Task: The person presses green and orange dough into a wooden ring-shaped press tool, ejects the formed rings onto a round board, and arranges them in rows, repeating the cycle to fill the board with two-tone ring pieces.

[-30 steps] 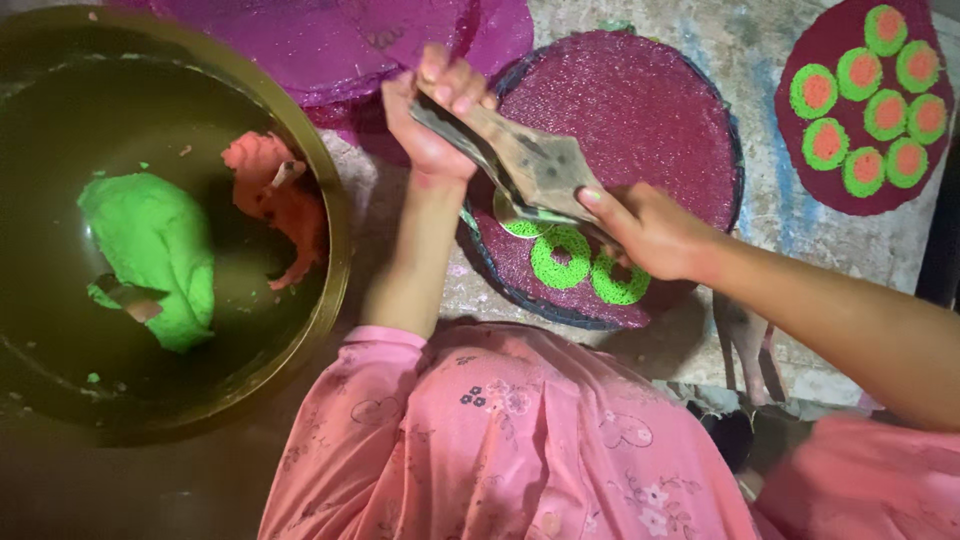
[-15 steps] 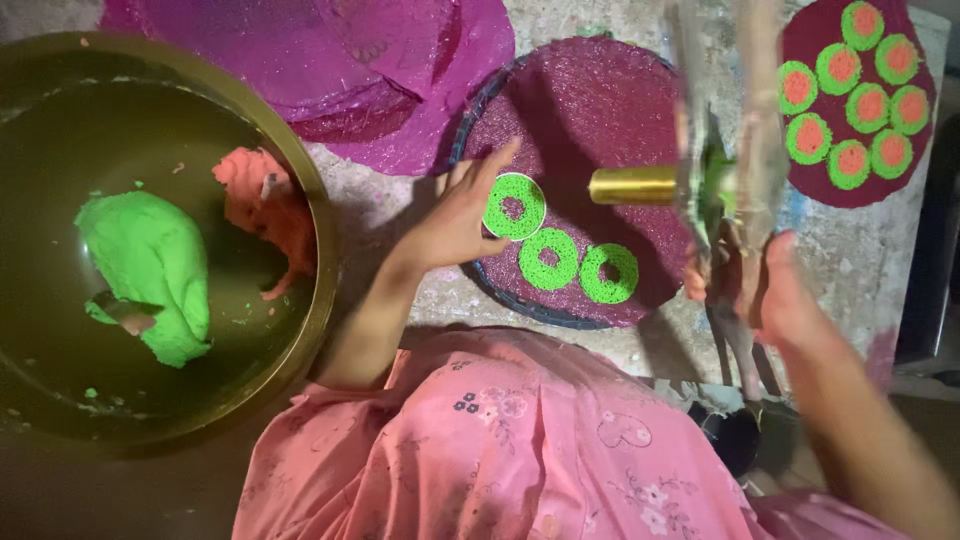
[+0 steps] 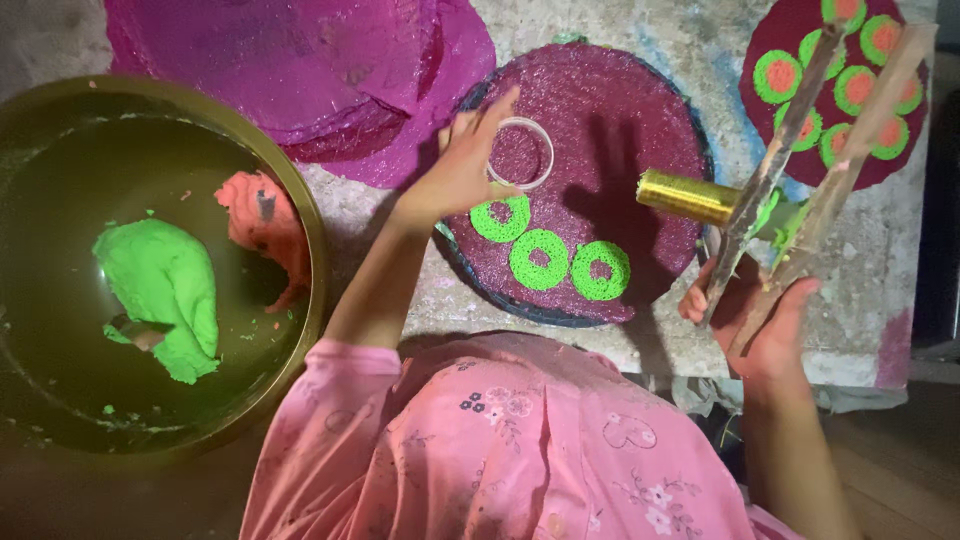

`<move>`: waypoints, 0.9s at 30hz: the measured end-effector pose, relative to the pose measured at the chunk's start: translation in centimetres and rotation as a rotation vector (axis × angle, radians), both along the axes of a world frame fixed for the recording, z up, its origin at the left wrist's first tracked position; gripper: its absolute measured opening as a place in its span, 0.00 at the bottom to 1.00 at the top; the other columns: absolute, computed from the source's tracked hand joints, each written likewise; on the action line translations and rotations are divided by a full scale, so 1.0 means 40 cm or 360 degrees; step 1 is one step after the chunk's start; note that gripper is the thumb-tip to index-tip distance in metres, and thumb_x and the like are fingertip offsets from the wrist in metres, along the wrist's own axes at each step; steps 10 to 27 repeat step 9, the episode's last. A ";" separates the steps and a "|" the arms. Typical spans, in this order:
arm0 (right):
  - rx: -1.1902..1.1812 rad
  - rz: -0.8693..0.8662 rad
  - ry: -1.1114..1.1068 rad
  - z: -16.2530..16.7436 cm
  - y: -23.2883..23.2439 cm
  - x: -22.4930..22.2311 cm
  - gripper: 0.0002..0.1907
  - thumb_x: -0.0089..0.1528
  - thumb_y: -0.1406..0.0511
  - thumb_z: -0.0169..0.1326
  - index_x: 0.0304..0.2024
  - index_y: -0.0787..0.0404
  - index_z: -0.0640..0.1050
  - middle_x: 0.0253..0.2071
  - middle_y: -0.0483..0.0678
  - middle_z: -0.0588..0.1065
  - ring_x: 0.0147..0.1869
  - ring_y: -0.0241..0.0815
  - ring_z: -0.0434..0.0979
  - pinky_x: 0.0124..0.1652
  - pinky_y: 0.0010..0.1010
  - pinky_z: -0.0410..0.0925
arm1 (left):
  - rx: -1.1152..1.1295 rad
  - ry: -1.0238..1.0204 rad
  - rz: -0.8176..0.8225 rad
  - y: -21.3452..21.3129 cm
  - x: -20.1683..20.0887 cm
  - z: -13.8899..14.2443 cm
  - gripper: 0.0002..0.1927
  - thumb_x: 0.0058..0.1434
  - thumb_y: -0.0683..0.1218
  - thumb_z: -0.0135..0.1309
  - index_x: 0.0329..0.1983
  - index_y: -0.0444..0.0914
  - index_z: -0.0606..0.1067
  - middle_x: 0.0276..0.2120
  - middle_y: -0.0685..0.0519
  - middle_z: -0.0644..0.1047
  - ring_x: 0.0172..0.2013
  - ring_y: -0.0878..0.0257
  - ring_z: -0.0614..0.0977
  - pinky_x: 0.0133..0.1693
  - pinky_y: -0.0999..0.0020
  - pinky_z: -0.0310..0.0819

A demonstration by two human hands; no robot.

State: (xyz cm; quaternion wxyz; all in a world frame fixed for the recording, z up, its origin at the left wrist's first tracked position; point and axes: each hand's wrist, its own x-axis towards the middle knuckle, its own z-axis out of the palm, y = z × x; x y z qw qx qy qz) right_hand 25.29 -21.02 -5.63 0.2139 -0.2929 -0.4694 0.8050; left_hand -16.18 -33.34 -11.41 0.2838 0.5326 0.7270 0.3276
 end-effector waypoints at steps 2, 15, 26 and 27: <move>-0.0006 -0.0061 -0.0021 -0.010 -0.001 -0.003 0.54 0.58 0.25 0.37 0.54 0.66 0.71 0.39 0.50 0.69 0.42 0.48 0.66 0.44 0.45 0.62 | 0.0162 0.0089 0.0172 0.062 -0.052 -0.046 0.53 0.57 0.52 0.70 0.78 0.47 0.48 0.72 0.43 0.60 0.71 0.46 0.54 0.66 0.43 0.40; -0.0085 -0.0004 0.0104 -0.059 -0.010 0.030 0.53 0.61 0.26 0.37 0.56 0.66 0.71 0.40 0.51 0.70 0.44 0.48 0.68 0.47 0.46 0.62 | 0.0712 -0.1145 0.0644 0.001 -0.057 -0.308 0.32 0.70 0.28 0.37 0.75 0.43 0.64 0.74 0.42 0.66 0.74 0.46 0.68 0.73 0.60 0.55; -0.0085 -0.0004 0.0104 -0.059 -0.010 0.030 0.53 0.61 0.26 0.37 0.56 0.66 0.71 0.40 0.51 0.70 0.44 0.48 0.68 0.47 0.46 0.62 | 0.0712 -0.1145 0.0644 0.001 -0.057 -0.308 0.32 0.70 0.28 0.37 0.75 0.43 0.64 0.74 0.42 0.66 0.74 0.46 0.68 0.73 0.60 0.55; -0.0085 -0.0004 0.0104 -0.059 -0.010 0.030 0.53 0.61 0.26 0.37 0.56 0.66 0.71 0.40 0.51 0.70 0.44 0.48 0.68 0.47 0.46 0.62 | 0.0712 -0.1145 0.0644 0.001 -0.057 -0.308 0.32 0.70 0.28 0.37 0.75 0.43 0.64 0.74 0.42 0.66 0.74 0.46 0.68 0.73 0.60 0.55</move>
